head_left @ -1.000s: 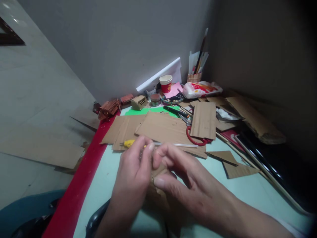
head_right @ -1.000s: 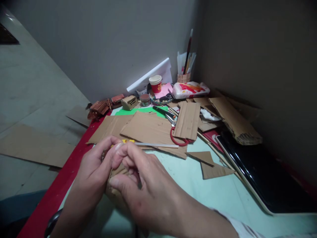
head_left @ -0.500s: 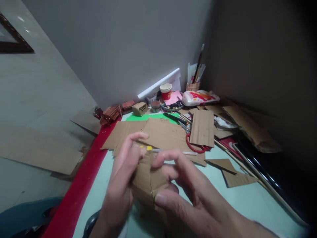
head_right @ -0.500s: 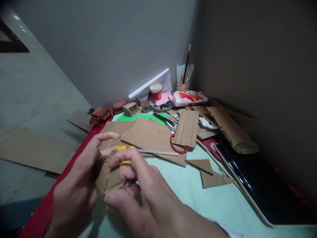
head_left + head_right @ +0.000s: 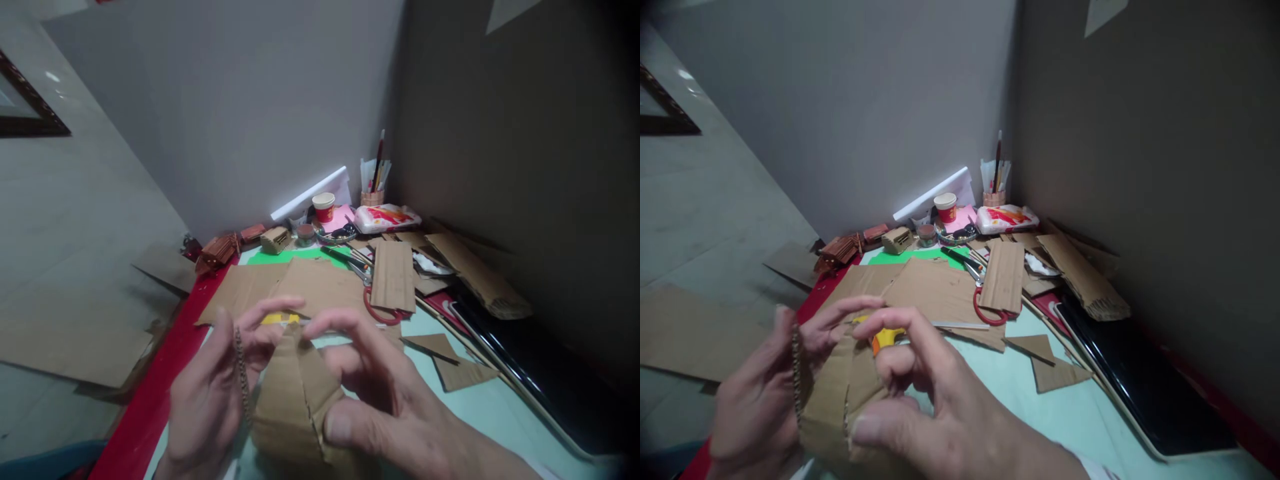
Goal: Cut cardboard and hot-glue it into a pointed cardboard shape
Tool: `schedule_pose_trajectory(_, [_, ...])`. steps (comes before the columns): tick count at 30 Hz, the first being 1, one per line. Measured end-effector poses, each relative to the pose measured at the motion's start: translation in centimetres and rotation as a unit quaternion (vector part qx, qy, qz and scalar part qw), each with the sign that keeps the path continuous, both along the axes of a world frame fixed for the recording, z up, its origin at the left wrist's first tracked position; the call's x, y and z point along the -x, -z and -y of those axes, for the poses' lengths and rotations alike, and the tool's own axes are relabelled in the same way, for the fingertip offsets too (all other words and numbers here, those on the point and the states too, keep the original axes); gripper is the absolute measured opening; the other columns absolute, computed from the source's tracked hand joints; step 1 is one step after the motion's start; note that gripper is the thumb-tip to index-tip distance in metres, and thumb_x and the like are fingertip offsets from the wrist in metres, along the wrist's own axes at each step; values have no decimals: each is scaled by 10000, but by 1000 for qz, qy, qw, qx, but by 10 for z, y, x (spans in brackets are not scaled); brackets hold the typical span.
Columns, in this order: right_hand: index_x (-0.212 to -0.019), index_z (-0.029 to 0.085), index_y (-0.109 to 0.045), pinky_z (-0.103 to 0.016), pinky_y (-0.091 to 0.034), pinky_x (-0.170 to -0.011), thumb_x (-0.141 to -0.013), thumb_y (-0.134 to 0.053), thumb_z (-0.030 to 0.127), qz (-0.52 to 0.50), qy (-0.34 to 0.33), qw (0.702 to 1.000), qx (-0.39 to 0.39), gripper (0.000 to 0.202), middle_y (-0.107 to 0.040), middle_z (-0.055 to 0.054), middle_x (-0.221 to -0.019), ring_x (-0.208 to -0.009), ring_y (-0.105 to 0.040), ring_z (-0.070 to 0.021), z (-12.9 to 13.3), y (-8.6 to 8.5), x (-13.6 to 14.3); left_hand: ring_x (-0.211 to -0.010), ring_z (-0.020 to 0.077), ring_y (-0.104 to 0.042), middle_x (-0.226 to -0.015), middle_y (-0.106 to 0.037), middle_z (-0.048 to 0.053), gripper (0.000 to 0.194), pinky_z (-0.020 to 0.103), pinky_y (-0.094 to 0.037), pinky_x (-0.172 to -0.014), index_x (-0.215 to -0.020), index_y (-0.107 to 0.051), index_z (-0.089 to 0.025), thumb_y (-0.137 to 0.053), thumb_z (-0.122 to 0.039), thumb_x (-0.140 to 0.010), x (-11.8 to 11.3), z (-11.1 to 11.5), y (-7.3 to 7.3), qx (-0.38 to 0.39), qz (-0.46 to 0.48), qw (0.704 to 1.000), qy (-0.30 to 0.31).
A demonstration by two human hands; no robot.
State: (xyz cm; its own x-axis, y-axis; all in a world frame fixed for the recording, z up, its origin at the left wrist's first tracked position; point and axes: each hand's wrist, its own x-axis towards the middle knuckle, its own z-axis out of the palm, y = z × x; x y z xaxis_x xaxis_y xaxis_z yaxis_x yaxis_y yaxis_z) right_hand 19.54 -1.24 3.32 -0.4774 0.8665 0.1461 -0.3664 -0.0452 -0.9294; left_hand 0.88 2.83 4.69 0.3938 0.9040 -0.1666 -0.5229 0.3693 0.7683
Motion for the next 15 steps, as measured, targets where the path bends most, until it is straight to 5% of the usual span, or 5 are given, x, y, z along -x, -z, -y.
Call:
schedule_pose_trajectory(6, [-1276, 256, -482, -199, -372, -617, -913, -721, 251, -56, -6, 998, -40, 434, -532, 48, -797, -691, -491, -102, -6, 5, -3, -591, 131, -625, -666, -694, 5, 71, 203, -499, -550, -826, -800, -231, -812, -283, -779, -1, -3, 4, 17, -65, 998, 17])
schedule_pose_trajectory(15, [-1298, 261, -502, -182, -385, -595, -894, -742, 225, -50, -8, 998, -38, 471, -511, 46, -795, -708, -510, -105, -4, 8, -3, -557, 88, -542, -688, -653, -40, 202, 189, -457, -530, -708, -763, -249, -934, -326, -630, -7, -3, 5, -64, -104, 993, -1])
